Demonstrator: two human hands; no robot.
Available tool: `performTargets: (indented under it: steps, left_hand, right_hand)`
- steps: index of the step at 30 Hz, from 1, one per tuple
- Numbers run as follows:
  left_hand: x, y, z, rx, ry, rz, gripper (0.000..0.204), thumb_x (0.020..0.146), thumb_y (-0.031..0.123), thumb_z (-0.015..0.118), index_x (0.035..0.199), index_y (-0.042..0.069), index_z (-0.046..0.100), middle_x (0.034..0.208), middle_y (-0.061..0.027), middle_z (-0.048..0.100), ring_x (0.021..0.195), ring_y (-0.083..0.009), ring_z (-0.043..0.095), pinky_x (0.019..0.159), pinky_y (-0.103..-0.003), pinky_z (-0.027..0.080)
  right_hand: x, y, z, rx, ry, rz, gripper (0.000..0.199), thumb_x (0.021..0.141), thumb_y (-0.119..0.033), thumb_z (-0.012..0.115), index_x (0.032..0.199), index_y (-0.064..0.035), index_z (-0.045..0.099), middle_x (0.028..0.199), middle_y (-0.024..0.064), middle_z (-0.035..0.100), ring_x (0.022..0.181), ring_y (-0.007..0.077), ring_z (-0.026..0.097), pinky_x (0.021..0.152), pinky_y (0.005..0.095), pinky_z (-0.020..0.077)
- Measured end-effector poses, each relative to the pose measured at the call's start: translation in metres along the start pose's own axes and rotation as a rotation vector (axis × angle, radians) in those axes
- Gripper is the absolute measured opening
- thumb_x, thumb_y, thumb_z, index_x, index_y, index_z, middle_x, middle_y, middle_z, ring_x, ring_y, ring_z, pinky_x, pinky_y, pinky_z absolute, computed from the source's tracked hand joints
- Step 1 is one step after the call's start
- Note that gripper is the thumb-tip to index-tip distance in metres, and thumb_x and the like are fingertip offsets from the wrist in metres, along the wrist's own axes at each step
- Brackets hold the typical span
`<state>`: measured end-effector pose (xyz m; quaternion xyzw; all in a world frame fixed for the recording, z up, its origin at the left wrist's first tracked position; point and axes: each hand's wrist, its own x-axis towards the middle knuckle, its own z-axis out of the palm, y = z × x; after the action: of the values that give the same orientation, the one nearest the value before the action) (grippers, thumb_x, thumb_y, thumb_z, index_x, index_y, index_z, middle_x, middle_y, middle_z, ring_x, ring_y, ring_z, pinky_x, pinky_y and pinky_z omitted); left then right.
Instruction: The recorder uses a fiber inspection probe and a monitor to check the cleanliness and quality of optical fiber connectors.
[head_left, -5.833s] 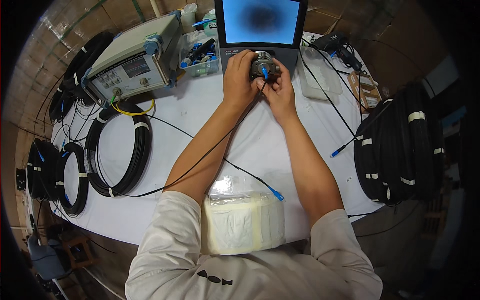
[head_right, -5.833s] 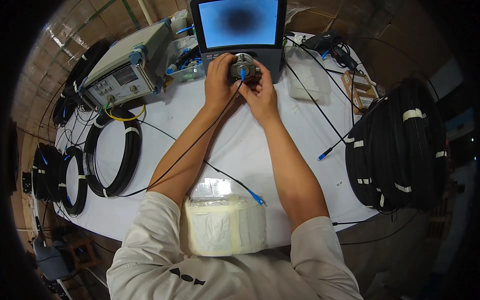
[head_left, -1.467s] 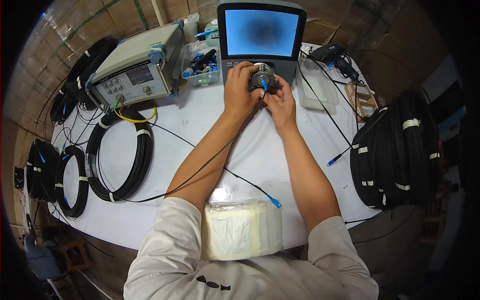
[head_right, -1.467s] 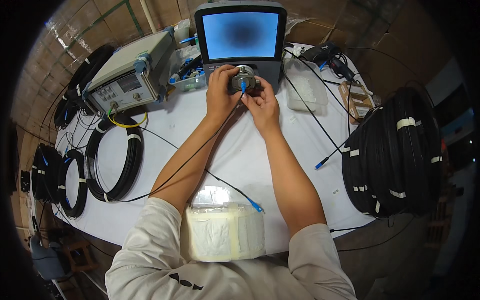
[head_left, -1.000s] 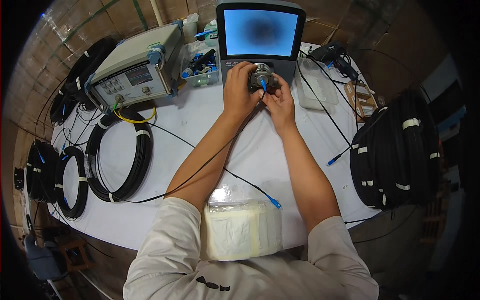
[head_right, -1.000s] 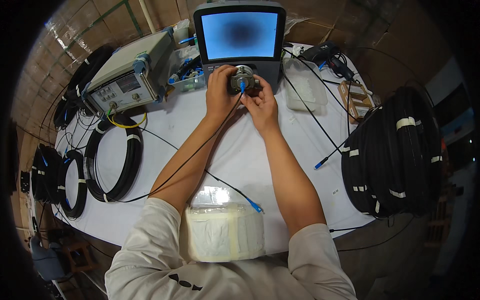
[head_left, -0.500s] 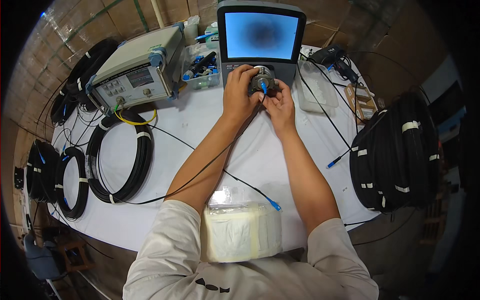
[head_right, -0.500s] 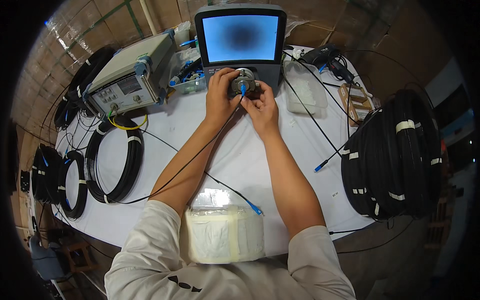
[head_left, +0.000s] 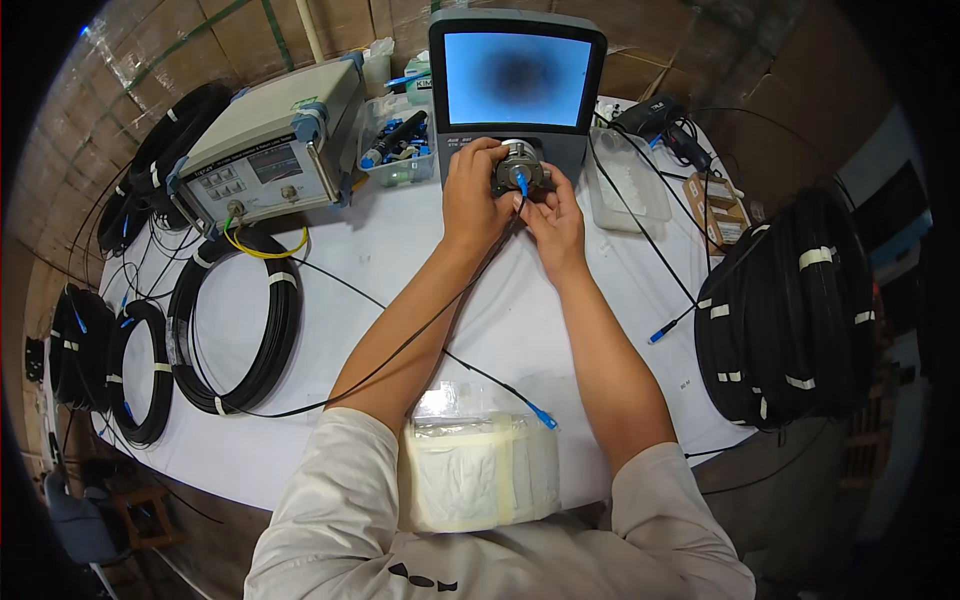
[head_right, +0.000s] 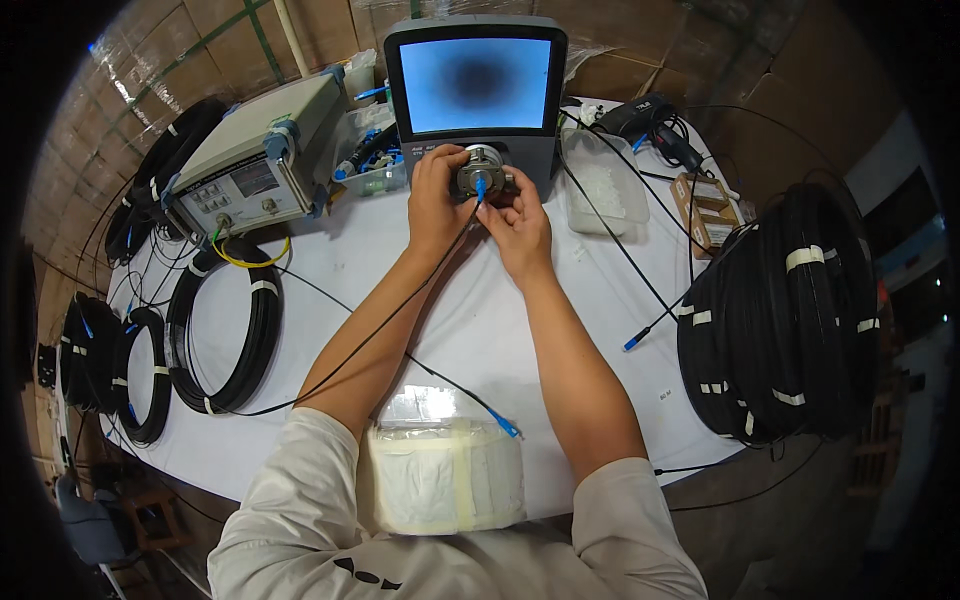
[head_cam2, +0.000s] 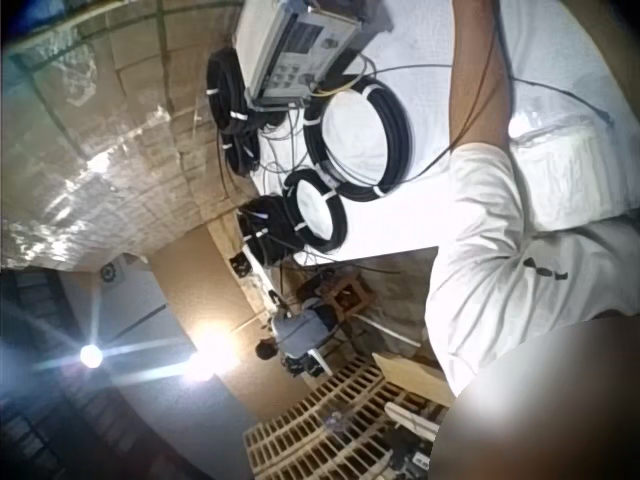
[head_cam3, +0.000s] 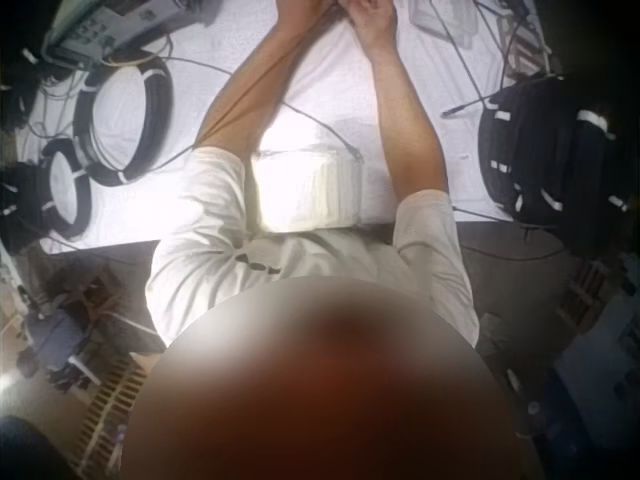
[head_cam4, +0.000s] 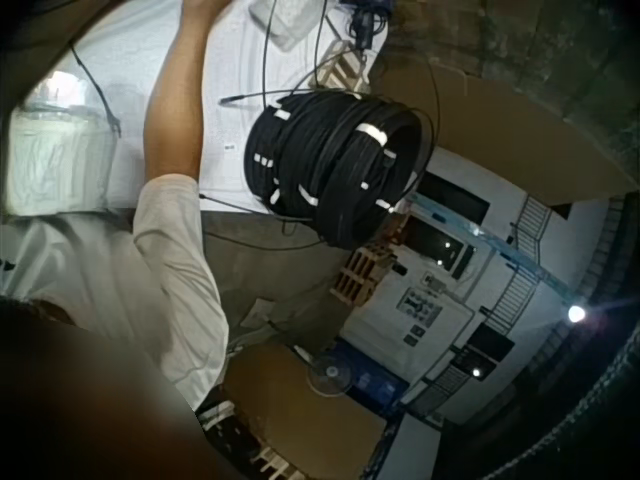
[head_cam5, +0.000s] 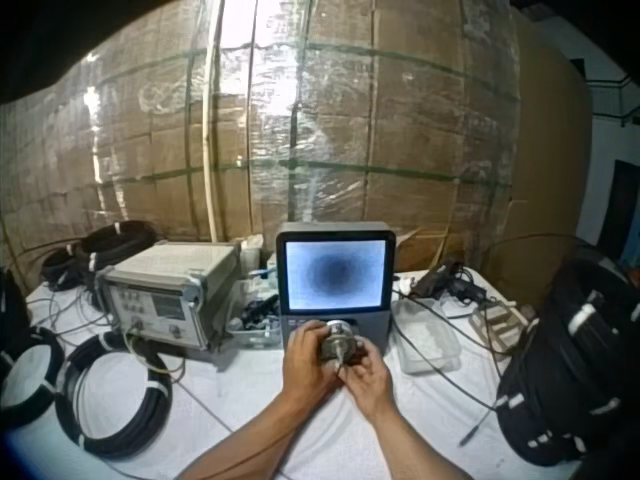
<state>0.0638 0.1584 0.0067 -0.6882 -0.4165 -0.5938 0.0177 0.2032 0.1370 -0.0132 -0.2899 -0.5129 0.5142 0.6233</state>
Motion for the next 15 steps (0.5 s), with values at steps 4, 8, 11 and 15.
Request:
performTargets:
  steps: [4, 8, 11, 15]
  left_hand:
    - [0.0008, 0.0007, 0.0014, -0.011, 0.021, 0.009, 0.061, 0.058, -0.003, 0.082, 0.115, 0.003, 0.061, 0.124, -0.0114, 0.064, 0.109, -0.0362, 0.060, 0.092, -0.044, 0.052]
    - [0.0008, -0.0002, 0.0033, -0.002, 0.029, 0.026, 0.062, 0.058, -0.003, 0.082, 0.116, 0.003, 0.061, 0.123, -0.0122, 0.064, 0.109, -0.0366, 0.060, 0.092, -0.044, 0.052]
    - [-0.0003, -0.0021, 0.0028, -0.001, 0.035, 0.019, 0.063, 0.058, -0.003, 0.083, 0.116, 0.004, 0.060, 0.123, -0.0125, 0.064, 0.110, -0.0369, 0.060, 0.092, -0.044, 0.052]
    - [-0.0008, -0.0009, -0.0019, -0.018, 0.007, 0.039, 0.067, 0.060, 0.000, 0.083, 0.123, 0.005, 0.060, 0.125, -0.0125, 0.062, 0.112, -0.0371, 0.059, 0.095, -0.044, 0.051]
  right_hand:
    - [0.0003, 0.0014, -0.0013, -0.005, -0.015, -0.004, 0.062, 0.099, 0.003, 0.065, 0.154, -0.0025, 0.037, 0.125, 0.0139, 0.063, 0.107, 0.0160, 0.066, 0.094, 0.0283, 0.0560]
    - [0.0012, 0.0015, -0.0012, -0.012, -0.019, -0.011, 0.063, 0.099, 0.003, 0.064, 0.155, -0.0041, 0.036, 0.125, 0.0140, 0.064, 0.109, 0.0171, 0.066, 0.094, 0.0290, 0.0559]
    - [0.0000, 0.0007, 0.0015, 0.047, -0.022, -0.011, 0.062, 0.099, 0.003, 0.064, 0.154, -0.0028, 0.037, 0.123, 0.0136, 0.064, 0.107, 0.0165, 0.066, 0.092, 0.0284, 0.0560]
    - [0.0015, 0.0048, -0.0002, -0.002, -0.001, -0.050, 0.059, 0.098, 0.002, 0.066, 0.150, -0.0005, 0.038, 0.121, 0.0133, 0.065, 0.104, 0.0155, 0.066, 0.088, 0.0279, 0.0564]
